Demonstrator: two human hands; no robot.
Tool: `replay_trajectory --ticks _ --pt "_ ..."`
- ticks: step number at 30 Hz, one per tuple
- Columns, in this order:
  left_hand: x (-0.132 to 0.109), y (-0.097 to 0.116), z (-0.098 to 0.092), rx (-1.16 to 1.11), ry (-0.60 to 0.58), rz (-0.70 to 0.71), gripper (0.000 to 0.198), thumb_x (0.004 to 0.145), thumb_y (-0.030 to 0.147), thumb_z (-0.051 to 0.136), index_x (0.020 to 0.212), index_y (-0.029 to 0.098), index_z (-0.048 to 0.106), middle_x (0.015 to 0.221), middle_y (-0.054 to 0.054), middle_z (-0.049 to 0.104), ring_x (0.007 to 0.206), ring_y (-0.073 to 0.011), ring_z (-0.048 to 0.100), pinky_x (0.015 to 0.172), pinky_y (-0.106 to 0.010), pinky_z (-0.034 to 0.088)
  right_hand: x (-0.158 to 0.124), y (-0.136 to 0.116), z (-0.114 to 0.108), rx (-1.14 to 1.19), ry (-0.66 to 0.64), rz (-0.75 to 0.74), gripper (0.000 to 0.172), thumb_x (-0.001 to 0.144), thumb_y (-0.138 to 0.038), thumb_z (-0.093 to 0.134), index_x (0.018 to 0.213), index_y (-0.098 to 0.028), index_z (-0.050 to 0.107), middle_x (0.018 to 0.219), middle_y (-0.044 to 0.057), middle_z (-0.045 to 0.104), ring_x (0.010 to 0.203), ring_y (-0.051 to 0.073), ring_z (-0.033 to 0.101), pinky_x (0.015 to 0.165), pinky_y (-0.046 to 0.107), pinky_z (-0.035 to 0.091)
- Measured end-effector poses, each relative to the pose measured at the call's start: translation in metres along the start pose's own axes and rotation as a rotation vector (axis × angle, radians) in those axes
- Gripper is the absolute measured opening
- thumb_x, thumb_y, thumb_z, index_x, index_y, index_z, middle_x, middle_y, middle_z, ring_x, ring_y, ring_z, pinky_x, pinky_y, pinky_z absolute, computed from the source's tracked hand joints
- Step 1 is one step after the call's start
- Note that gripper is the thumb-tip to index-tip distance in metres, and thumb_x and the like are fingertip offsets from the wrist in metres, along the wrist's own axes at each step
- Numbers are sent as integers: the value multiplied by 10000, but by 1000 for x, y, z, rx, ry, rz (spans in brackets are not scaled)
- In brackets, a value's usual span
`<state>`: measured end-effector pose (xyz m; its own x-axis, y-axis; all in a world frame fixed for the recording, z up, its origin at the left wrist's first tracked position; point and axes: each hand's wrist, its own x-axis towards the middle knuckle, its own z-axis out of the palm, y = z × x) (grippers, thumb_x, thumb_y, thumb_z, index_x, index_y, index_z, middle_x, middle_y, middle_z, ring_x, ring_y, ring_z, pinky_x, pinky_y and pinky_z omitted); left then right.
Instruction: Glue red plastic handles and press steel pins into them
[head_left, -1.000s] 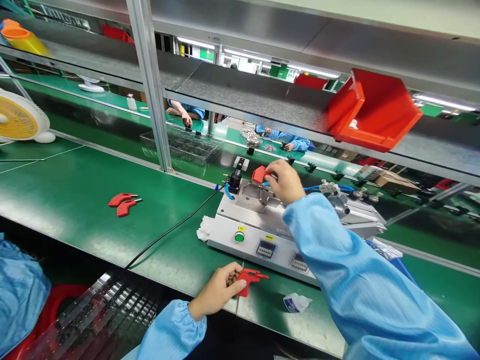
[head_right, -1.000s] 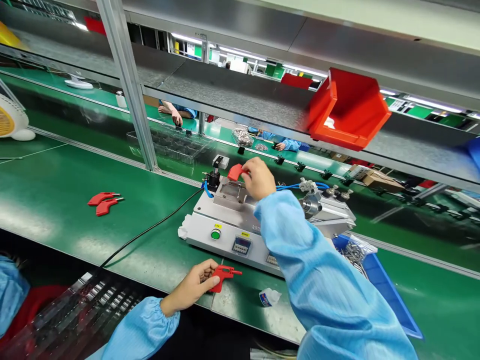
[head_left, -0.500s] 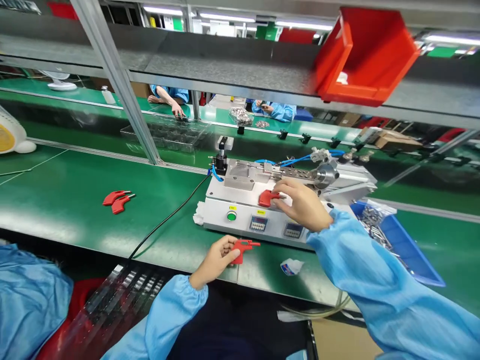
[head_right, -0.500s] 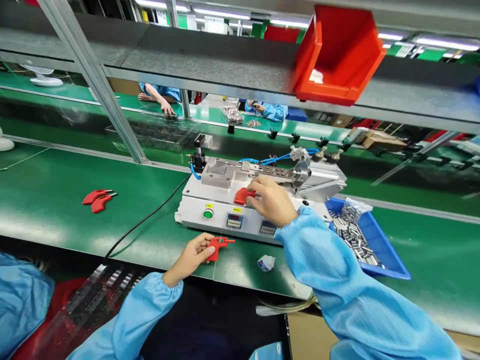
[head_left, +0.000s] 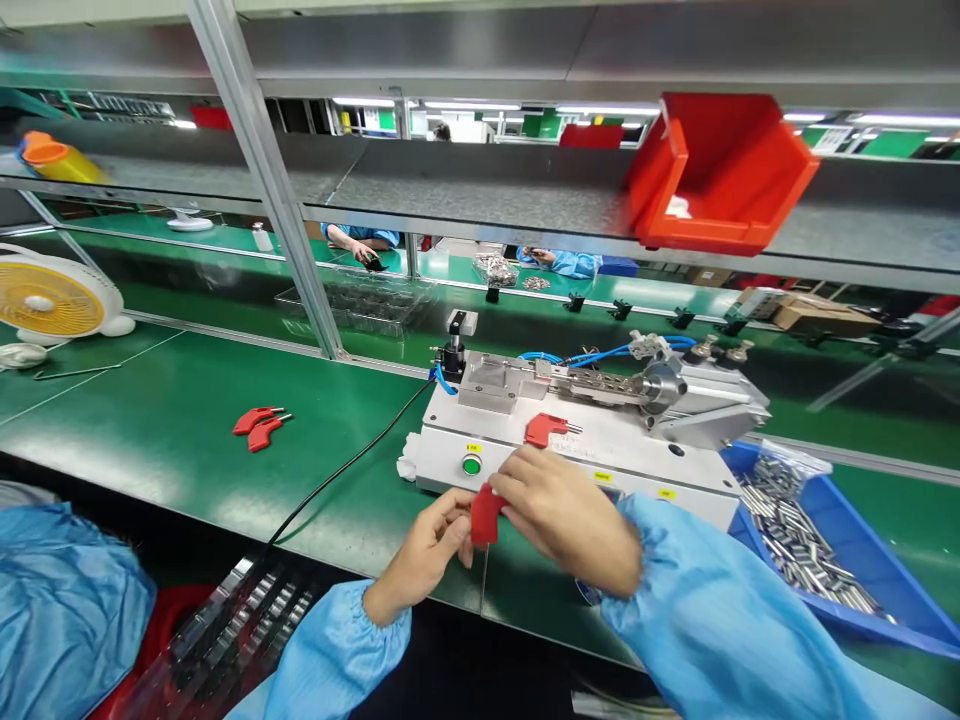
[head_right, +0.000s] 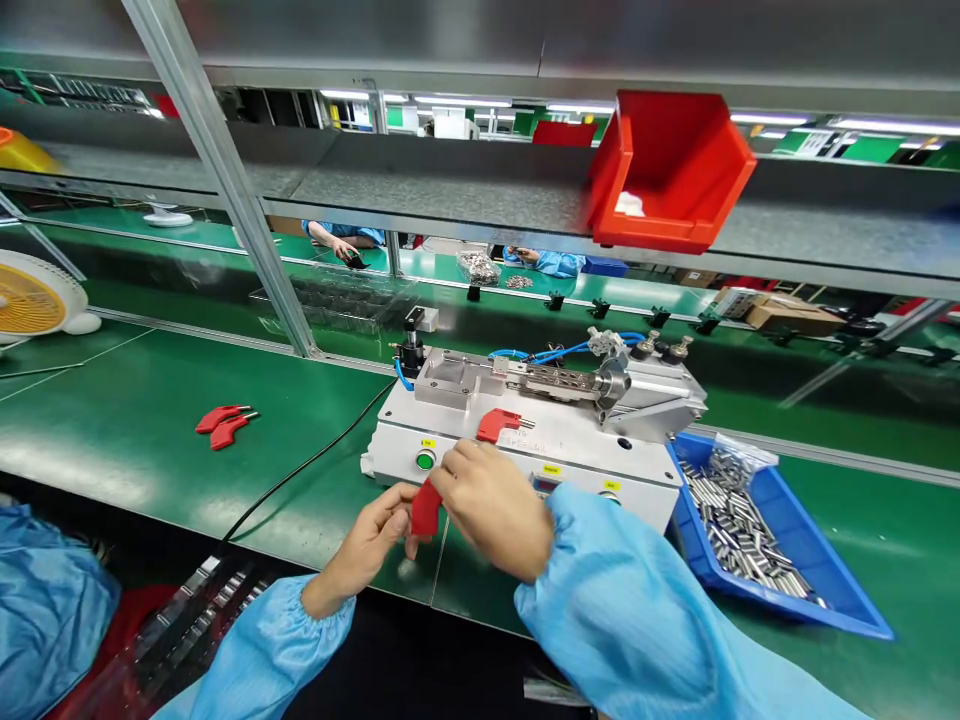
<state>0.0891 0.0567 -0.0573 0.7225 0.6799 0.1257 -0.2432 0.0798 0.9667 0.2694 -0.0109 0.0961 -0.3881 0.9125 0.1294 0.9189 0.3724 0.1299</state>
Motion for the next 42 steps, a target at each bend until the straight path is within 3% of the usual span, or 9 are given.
replay_trajectory --ticks 2,5,10,15,20,24,30,35,42 --pt "0 -14 -2 36 20 -30 643 958 773 549 1043 149 681 740 -46 691 563 -135 561 576 -265 466 16 26 -16 12 40 54 118 976 -166 619 1038 -162 720 1007 116 733 920 234 607 773 346 473" --pt "-3 -33 -3 198 62 -75 540 948 696 610 933 162 690 703 -34 667 592 -143 559 584 -260 443 53 71 -34 0 73 236 224 962 -195 623 1144 -192 753 1086 112 760 1024 260 638 816 348 500" --pt "-7 -42 -2 341 6 -44 328 966 480 622 874 179 711 713 -31 674 652 -161 585 619 -260 447 113 116 -30 -5 -98 517 313 924 -179 655 1205 -215 787 1166 90 780 1067 261 696 866 326 527" --pt "-4 -39 -6 259 14 -61 302 950 453 616 871 175 707 706 -37 699 647 -166 611 639 -265 471 134 117 -14 -20 -144 465 297 895 -182 679 1150 -241 818 1133 77 784 1050 250 716 833 295 542" --pt "-4 -40 -7 228 21 -70 302 949 458 627 874 176 707 711 -33 705 672 -170 630 661 -269 481 128 113 -7 -31 -116 393 364 935 -206 628 1263 -243 782 1234 98 741 1145 260 675 932 319 542" --pt "-5 -40 -8 231 8 -76 324 965 481 617 883 181 708 715 -33 706 671 -174 623 657 -278 474 121 106 -2 -11 -54 282 397 940 -128 541 1199 -237 821 1218 93 748 1156 265 657 953 349 552" --pt "-9 -38 -8 254 5 -82 326 966 488 615 871 188 702 713 -29 698 664 -174 606 656 -283 467 120 98 -10 -67 -93 268 456 877 -28 528 1145 -227 839 1256 102 748 1183 282 656 960 373 564" --pt "-10 -33 -7 272 4 -87 318 973 472 602 869 188 699 724 -34 699 681 -180 614 669 -287 470 114 107 -18 -3 130 275 597 879 21 436 1334 -195 758 1329 88 744 1346 268 614 1132 431 531" --pt "-9 -34 -8 273 5 -84 313 975 464 606 874 183 699 727 -33 695 684 -174 608 669 -280 466 108 109 -5 84 -125 343 623 853 36 458 1290 -260 789 1287 36 776 1459 245 560 1174 398 519"
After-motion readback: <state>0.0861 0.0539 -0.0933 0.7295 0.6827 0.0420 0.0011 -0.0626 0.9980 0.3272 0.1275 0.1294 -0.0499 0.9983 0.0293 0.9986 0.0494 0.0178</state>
